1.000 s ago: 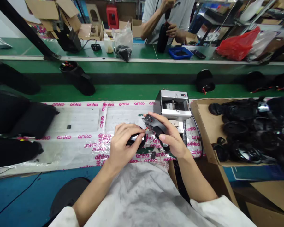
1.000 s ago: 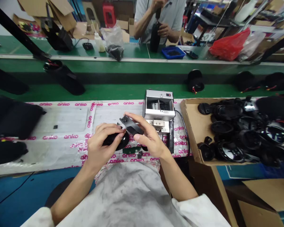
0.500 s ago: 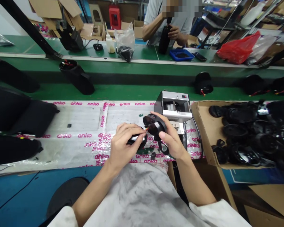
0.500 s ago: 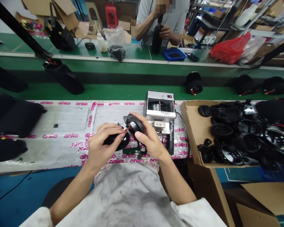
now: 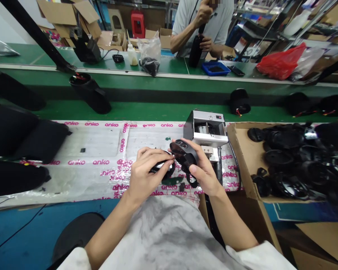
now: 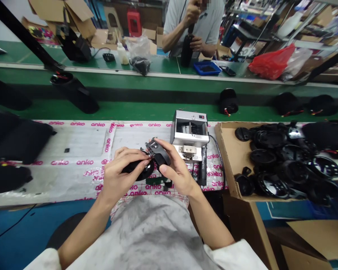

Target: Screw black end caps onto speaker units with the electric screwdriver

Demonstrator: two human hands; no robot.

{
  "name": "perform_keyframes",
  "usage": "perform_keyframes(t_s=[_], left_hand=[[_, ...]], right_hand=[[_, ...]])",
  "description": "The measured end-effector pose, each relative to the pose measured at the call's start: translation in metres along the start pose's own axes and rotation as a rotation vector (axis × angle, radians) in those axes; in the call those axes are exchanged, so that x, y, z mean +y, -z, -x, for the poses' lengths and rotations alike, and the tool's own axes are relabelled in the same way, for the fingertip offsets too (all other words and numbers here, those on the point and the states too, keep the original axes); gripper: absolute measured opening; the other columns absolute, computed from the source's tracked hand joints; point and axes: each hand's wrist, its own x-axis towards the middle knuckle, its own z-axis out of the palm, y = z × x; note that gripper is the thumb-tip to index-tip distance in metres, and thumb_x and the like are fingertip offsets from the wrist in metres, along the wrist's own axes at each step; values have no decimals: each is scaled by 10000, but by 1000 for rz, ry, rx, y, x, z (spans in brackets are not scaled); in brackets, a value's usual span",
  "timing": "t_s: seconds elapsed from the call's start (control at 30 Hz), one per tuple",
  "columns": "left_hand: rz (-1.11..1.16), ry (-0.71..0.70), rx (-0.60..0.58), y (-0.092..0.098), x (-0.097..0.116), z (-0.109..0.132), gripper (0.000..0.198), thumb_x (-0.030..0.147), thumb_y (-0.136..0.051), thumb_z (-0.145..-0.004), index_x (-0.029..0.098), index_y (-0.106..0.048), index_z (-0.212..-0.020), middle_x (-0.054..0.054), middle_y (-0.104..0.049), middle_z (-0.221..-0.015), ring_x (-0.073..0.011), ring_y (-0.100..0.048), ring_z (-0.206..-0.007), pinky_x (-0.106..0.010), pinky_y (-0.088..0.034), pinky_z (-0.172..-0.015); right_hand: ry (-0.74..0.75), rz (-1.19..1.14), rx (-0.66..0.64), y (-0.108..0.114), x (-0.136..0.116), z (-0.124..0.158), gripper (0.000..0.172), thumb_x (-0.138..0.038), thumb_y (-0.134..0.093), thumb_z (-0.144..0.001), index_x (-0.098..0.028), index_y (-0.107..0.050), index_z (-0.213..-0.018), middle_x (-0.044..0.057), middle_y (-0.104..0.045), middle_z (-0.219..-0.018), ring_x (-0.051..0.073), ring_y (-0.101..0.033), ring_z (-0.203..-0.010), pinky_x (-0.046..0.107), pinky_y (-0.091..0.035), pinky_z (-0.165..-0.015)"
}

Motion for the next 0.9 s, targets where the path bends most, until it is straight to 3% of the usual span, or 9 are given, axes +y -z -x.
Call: perform_keyframes(t_s=[0.13,0.27,0.4,0.47,0.57,0.63,0.7,0.8,0.9], left_hand=[[37,22,-22,0,0,0,115,135,-793,-982,229,-751,-1032,-13,-810,-1002,-191,-764,-972,-378,-519,-966],[141,110,77,-3,-6,6,189,136,-754,-974,231,-690,-1124,-58,-701,-1151,-217,-707,-1136,-356,-547,-1014],[524,248,120,-2,-17,19,195,298,-639,-1055,246,-679,-1239,-92,-660,-1332,-255,-634,-1335,-390,-500,-1157],[672,336,107,0,-20,25,319,440,-568,-1090,242,-692,-1308,-101,-668,-1391,-271,-621,-1374,-394,-485,-1187],[714,423,66,2,-22,31,445,539,-561,-1083,238,-692,-1383,-106,-684,-1441,-292,-622,-1390,-406,-474,-1206],[707,478,46,3,-24,30,434,513,-565,-1081,244,-703,-1392,-95,-708,-1434,-290,-638,-1370,-397,-483,-1187],[711,523,26,4,-28,27,424,482,-546,-1080,243,-721,-1384,-90,-726,-1422,-292,-653,-1348,-392,-489,-1165],[724,529,-25,1,-34,21,420,499,-536,-1067,224,-765,-1286,-97,-765,-1347,-304,-694,-1268,-393,-512,-1103],[757,502,-25,-3,-36,20,449,566,-535,-1055,211,-771,-1192,-105,-791,-1249,-313,-732,-1171,-403,-546,-1029]], right_hand=[[11,39,-63,4,-2,0,575,-420,-722,-1039,-404,-557,-1589,-3,-598,-1626,231,-600,-1492,373,-490,-1278],[29,159,-68,0,-6,-1,800,-449,-895,-904,-411,-518,-1608,31,-578,-1617,252,-595,-1484,394,-481,-1282],[133,512,76,-28,-8,-9,1023,-653,-1001,-656,-302,-560,-1510,104,-634,-1461,316,-620,-1371,474,-515,-1212],[173,726,157,-46,-10,-15,1035,-754,-958,-640,-224,-568,-1439,146,-664,-1326,347,-638,-1219,535,-564,-1073],[86,936,166,-58,-14,-19,1067,-853,-863,-686,-159,-556,-1437,177,-641,-1252,371,-599,-1115,590,-552,-974],[6,888,91,-54,-16,-15,1020,-855,-764,-803,-160,-511,-1506,173,-604,-1289,364,-574,-1153,583,-537,-1002],[-37,745,40,-46,-13,-7,800,-749,-606,-997,-203,-459,-1564,141,-576,-1308,322,-562,-1190,543,-517,-1060],[-51,544,113,-39,6,7,503,-528,-446,-1143,-277,-435,-1579,106,-548,-1395,262,-551,-1287,488,-459,-1172],[-89,332,203,-46,31,18,494,-485,-470,-1150,-321,-401,-1611,83,-468,-1617,238,-472,-1492,462,-369,-1295]])
